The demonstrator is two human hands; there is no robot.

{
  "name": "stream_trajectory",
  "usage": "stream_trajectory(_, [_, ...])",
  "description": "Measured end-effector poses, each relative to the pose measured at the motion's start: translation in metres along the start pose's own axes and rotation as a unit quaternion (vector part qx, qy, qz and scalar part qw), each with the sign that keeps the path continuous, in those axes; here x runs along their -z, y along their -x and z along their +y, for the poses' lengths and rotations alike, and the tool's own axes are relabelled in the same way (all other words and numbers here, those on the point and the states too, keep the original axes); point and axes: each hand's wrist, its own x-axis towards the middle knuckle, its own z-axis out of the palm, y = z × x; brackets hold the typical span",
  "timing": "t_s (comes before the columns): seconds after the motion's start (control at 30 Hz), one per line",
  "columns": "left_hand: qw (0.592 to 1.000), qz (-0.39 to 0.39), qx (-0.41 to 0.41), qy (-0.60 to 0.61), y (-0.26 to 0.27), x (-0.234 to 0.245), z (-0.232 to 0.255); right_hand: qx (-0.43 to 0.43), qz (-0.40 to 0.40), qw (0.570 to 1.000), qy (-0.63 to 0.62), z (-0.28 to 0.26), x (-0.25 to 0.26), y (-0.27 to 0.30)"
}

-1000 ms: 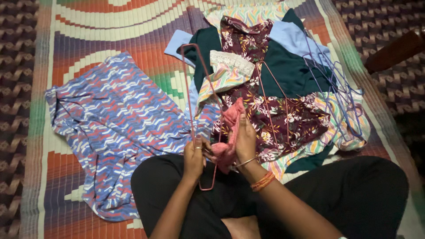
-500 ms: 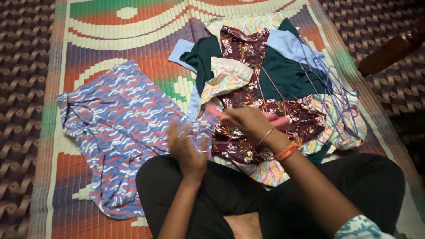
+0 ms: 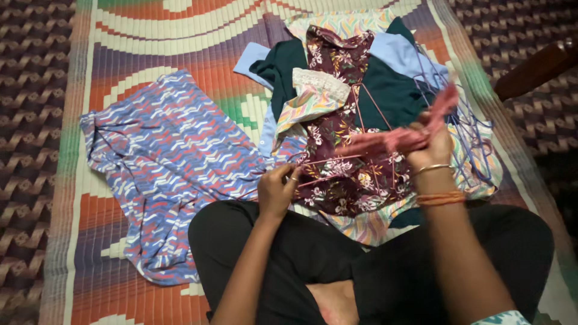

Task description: The person sits on a mat and places a pink cloth into a wire hanger, then picks up a patterned shirt and places it on the same hanger. The person stands and hangs the shirt on a clothes rack.

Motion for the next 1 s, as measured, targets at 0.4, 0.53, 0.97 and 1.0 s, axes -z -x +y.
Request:
stream_trajectory(0.4, [0.99,0.073,-0.071,0.093,0.009,-0.029,-0.04,0.347,-0.147,0.55,0.745,0.173,-0.084,0.094])
stream_trajectory(0.53, [0.992,-0.007,0.022,0.12,0.015,-0.027,-0.046,0.398,-0.253,0.406,0.783,0.146,-0.092,0.089])
stream_trajectory(0.97, [0.944,0.027,0.075,0.321,0.003,-0.018,-0.013,0.275,-0.085,0.752,0.592,0.045,-0.049,-0.008])
stream_trajectory(1.0, [0.927,0.022,0.093,0.363,0.003,-0.022,-0.019,0.243,-0.02,0.853,0.461,0.054,-0.045,-0.014])
